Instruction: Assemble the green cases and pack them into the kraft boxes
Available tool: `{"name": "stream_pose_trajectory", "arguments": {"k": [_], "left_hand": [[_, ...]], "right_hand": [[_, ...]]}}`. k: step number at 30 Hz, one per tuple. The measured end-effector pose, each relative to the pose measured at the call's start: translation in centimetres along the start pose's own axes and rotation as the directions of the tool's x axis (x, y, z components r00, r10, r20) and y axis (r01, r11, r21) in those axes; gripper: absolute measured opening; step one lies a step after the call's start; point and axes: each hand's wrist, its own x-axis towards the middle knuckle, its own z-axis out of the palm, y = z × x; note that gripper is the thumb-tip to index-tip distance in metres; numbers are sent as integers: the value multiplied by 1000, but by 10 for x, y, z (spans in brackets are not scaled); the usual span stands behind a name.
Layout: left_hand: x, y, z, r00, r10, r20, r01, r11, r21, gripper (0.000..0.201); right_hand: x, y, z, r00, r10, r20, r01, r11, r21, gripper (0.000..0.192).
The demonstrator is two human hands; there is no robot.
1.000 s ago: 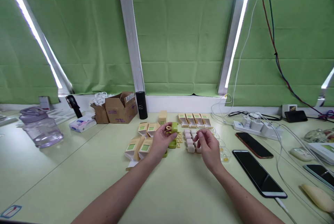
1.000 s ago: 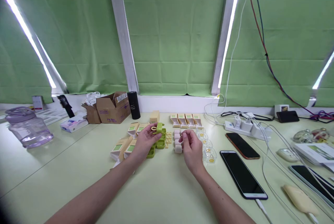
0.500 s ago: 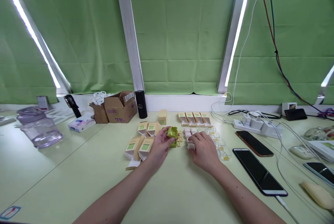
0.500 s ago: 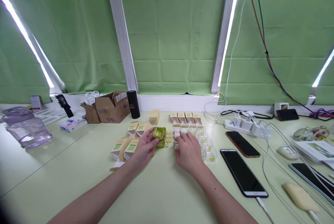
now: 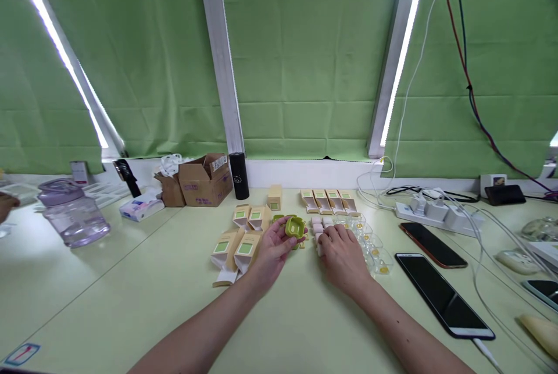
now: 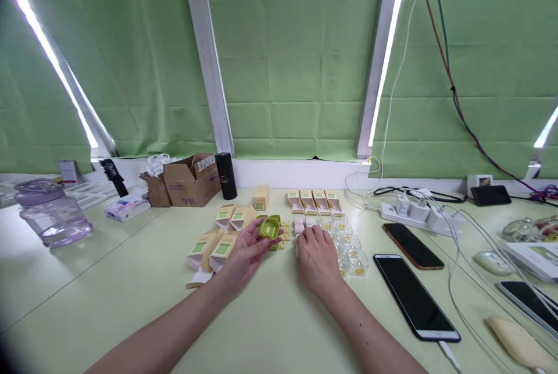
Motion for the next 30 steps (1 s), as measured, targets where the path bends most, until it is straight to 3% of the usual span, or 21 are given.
{"name": "stream_pose_trajectory", "arguments": {"k": [5,9,11,14,17,19,23,30], "left_hand": [[2,-1,-2,1000,16,-8,-16,1000,5,56],[4,-3,-3,1000,24,-15,-23,1000,10,58],[5,-3,-4,999,32,-18,-32,999,16,58],[6,-4,-6,998,51,-41,-50,998,37,58],[7,-5,-7,996,61,-58,-58,996,65,59],[7,-5,-7,996,59,-67,-54,995,80,59],[8,-7,-8,994,59,-87,-51,994,93,59],[8,-8,-9,992,67,-110,-53,991,124,61]], "right_hand": [[-1,-1,-5,999,19,-28,-17,998,59,23],[1,-3,-12,982,132,-133,-74,926,371,24],[3,-4,-14,955,246,-167,-85,766,638,17],[7,-5,-13,923,385,-19,-101,289,952,26],[10,-10,-11,910,364,199,-133,-198,971,47],[11,-13,-11,904,327,275,-137,-387,912,48],[9,-20,-10,896,272,351,-160,-538,827,43],[8,-20,-11,896,259,360,-148,-590,794,47]]}}
